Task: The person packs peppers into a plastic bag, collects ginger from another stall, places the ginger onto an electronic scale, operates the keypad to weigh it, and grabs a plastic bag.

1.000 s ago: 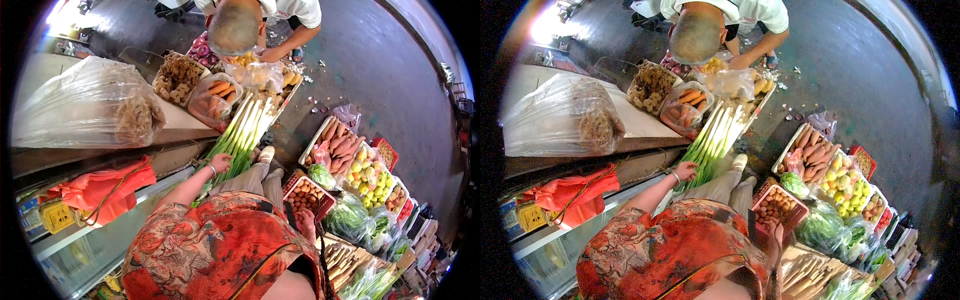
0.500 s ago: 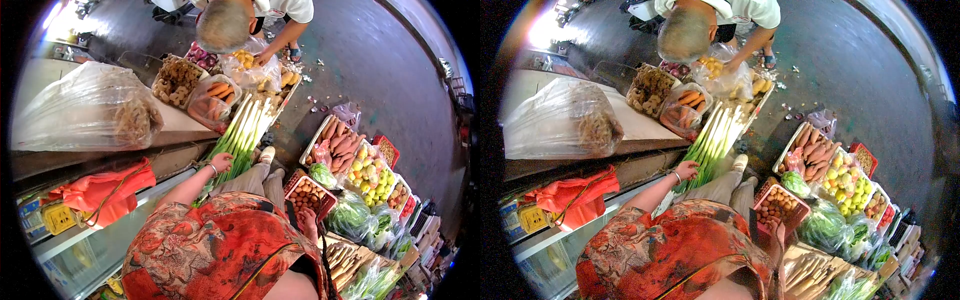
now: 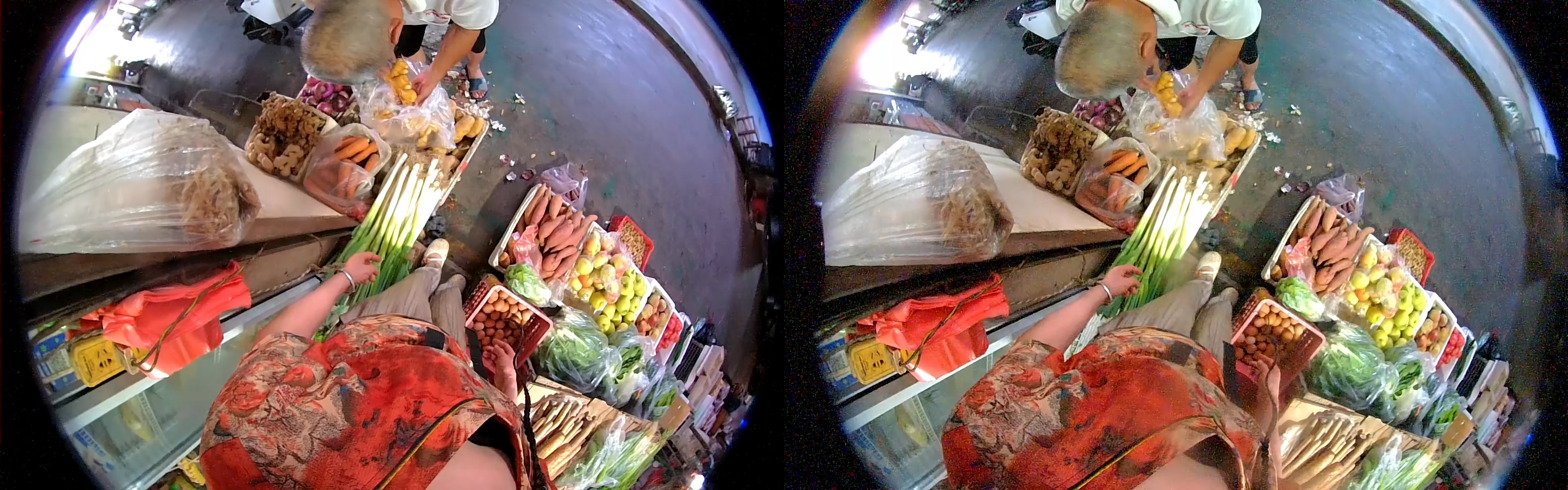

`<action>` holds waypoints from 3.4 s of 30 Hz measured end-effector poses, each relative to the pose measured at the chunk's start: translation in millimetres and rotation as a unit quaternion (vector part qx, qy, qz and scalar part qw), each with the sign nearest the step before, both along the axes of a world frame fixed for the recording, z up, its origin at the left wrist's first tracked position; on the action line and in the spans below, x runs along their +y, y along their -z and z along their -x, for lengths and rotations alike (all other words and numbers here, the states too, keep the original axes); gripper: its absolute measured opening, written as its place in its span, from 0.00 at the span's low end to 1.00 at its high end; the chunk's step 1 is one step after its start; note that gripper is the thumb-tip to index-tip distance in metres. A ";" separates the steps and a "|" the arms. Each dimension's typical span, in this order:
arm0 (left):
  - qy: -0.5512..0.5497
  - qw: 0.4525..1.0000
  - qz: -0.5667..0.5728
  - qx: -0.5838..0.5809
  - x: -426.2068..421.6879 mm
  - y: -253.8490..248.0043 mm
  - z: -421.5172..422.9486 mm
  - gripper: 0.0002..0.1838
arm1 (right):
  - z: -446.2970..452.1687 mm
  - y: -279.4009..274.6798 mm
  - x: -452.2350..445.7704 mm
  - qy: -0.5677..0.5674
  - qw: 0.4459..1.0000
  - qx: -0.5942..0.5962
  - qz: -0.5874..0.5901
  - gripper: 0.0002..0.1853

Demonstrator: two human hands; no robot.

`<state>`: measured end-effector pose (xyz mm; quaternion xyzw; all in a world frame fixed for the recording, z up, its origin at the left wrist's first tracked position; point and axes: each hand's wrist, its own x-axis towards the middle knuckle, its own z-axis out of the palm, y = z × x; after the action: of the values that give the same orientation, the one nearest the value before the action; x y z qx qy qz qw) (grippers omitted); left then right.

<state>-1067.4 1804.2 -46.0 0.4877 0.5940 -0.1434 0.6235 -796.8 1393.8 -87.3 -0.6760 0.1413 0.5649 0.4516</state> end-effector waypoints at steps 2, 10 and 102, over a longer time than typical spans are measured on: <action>-0.011 1.000 0.004 -0.002 -1.8 -1.8 -1.1 0.20 | 3.0 -5.1 3.6 0.008 1.000 -0.001 0.003 0.16; -0.050 0.999 0.003 -0.017 -6.4 7.7 -0.8 0.22 | 7.2 -13.0 8.8 0.018 0.999 0.006 0.037 0.14; 0.010 1.000 0.011 -0.010 -24.9 0.6 -35.0 0.20 | -2.7 1.2 -12.6 0.024 0.999 0.021 0.029 0.13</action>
<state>-1032.3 1779.3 -46.6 0.4881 0.5811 -0.1509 0.6334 -794.1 1381.3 -88.5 -0.6732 0.1833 0.5637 0.4421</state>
